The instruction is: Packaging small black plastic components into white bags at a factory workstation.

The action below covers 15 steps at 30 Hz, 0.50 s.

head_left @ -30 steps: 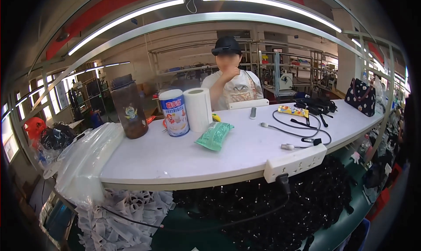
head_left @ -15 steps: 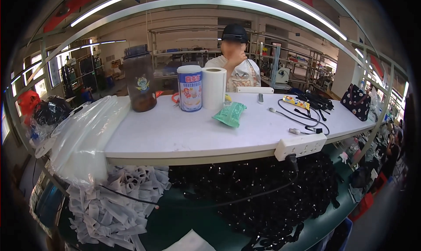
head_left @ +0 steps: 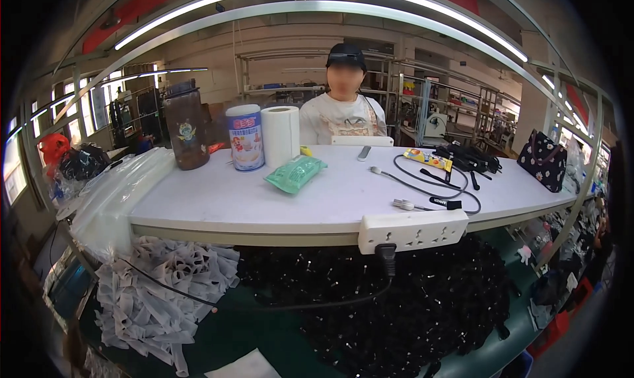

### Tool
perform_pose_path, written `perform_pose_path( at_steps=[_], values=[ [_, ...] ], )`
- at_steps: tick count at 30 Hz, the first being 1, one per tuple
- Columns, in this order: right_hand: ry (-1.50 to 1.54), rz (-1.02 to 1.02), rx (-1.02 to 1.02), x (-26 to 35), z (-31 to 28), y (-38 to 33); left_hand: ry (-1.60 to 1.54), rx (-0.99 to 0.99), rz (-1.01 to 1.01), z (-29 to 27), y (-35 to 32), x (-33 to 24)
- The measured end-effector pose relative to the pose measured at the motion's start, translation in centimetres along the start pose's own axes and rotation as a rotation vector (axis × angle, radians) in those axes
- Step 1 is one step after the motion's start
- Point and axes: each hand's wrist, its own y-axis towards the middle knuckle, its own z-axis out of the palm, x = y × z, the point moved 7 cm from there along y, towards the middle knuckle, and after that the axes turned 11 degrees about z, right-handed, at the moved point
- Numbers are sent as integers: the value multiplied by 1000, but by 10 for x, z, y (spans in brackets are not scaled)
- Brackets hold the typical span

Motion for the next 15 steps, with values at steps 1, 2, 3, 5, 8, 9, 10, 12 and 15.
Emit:
perform_pose_path(
  at_steps=[1,2,3,5,8,9,10,12,15],
  values=[
    [6,0,-5,-3,0,9,3,-11,-12,-1,7,2],
    [12,1,-10,-3,2,18,7,-20,-23,-5,12,6],
    [18,7,-16,-3,5,25,10,-26,-32,-9,16,10],
    [29,26,-27,0,11,33,18,-29,-48,-18,21,19],
    [30,67,-37,-6,19,31,12,-24,-64,-24,26,34],
    [27,82,-40,-9,22,28,7,-21,-69,-24,26,39],
    [24,97,-41,-12,24,25,2,-18,-74,-25,26,43],
    [18,124,-44,-16,29,17,-8,-14,-86,-26,23,53],
    [19,161,-63,-20,28,18,-8,-15,-98,-37,26,57]
  ],
)
